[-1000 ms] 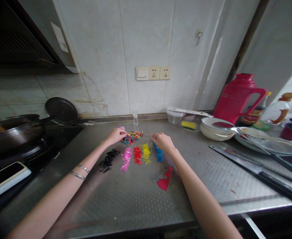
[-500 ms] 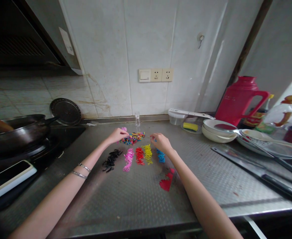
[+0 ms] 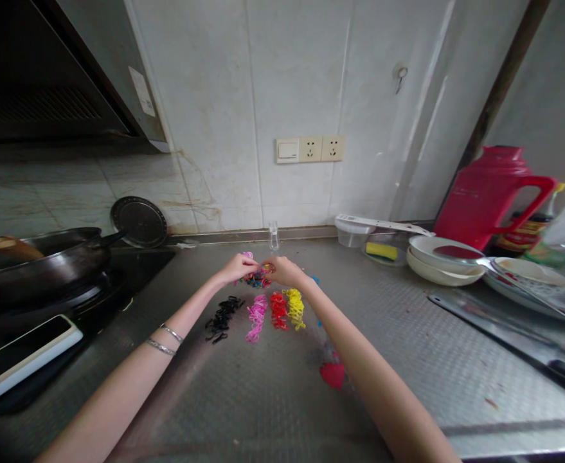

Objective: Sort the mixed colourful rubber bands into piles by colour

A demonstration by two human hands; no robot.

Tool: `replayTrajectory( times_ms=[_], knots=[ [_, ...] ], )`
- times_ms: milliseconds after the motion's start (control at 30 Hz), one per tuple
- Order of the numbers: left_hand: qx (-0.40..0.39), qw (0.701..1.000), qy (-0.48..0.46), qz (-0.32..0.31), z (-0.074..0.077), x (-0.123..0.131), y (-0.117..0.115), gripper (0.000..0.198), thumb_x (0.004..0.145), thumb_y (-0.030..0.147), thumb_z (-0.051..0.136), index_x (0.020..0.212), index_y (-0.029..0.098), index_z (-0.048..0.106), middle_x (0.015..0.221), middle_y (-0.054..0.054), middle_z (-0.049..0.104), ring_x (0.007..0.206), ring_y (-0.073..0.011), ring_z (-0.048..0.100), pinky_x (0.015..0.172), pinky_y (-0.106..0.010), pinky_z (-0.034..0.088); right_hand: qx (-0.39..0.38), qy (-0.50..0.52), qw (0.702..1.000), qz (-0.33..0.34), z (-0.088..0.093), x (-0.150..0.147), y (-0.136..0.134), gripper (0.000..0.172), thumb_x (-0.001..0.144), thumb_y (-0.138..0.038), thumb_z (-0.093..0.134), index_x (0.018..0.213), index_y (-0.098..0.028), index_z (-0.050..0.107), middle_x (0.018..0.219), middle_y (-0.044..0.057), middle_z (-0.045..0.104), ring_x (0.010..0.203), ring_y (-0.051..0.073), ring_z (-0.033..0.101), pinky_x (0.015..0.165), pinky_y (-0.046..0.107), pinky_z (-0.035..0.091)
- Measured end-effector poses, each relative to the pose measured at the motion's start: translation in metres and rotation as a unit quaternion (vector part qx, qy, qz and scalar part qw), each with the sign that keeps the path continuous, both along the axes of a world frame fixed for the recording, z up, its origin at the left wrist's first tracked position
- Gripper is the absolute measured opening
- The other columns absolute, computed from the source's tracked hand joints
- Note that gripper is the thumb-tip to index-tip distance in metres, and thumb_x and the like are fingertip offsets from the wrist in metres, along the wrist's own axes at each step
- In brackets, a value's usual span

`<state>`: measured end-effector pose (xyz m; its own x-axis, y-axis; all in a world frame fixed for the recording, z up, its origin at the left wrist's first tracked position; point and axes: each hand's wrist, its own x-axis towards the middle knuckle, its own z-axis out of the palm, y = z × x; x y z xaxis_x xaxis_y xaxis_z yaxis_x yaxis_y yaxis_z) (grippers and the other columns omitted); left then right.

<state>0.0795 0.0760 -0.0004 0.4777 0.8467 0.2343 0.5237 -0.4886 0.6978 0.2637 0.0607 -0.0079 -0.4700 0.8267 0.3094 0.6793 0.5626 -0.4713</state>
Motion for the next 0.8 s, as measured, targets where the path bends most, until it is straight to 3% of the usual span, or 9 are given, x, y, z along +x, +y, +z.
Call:
replayTrajectory(
  times_ms=[100,400,567,700,800],
  knots=[
    [-0.001,1.000,-0.007,0.010,-0.001,-0.001,0.002,0.026,0.068,0.028,0.055,0.077,0.009,0.071,0.058,-0.003,0.062,0.054,-0.0106,0.050,0.052,-0.020,0.038,0.016,-0.007,1.000,0.005,-0.002,-0.001,0.000,0.022,0.075,-0.028,0.053,0.090,-0.018,0.066,0.075,0.002,0.066,0.066,0.012,0.055,0.058,0.019,0.037],
    [-0.038,0.998,-0.012,0.044,0.003,-0.001,-0.003,0.029,0.068,0.031,0.058,0.083,0.009,0.071,0.068,-0.006,0.065,0.056,-0.0111,0.052,0.052,-0.021,0.040,0.028,-0.015,0.999,-0.022,-0.007,0.012,0.001,0.021,0.076,-0.029,0.051,0.082,-0.018,0.068,0.072,0.002,0.066,0.062,0.011,0.055,0.055,0.018,0.036],
    [-0.053,0.997,-0.013,0.047,0.004,-0.003,-0.005,0.028,0.069,0.030,0.059,0.083,0.009,0.070,0.067,-0.006,0.065,0.054,-0.0103,0.051,0.053,-0.022,0.039,0.014,-0.016,0.999,-0.028,-0.005,0.015,0.003,0.023,0.074,-0.025,0.052,0.089,-0.018,0.068,0.078,0.004,0.068,0.067,0.013,0.058,0.059,0.019,0.040],
    [-0.045,0.998,-0.011,0.043,-0.002,-0.004,0.000,0.028,0.069,0.031,0.059,0.083,0.009,0.070,0.070,-0.006,0.067,0.055,-0.0104,0.051,0.055,-0.022,0.039,0.036,-0.012,0.999,-0.010,-0.006,0.013,0.005,0.033,0.069,-0.024,0.057,0.101,-0.020,0.064,0.092,0.004,0.066,0.077,0.014,0.058,0.068,0.021,0.042],
    [-0.035,0.998,-0.015,0.048,-0.008,-0.005,0.004,0.026,0.069,0.029,0.058,0.081,0.011,0.071,0.068,-0.005,0.066,0.057,-0.0111,0.052,0.057,-0.023,0.039,0.064,-0.008,0.998,0.008,-0.007,0.010,0.005,0.031,0.070,-0.030,0.058,0.098,-0.019,0.065,0.092,0.005,0.066,0.079,0.015,0.058,0.070,0.022,0.043]
  ],
)
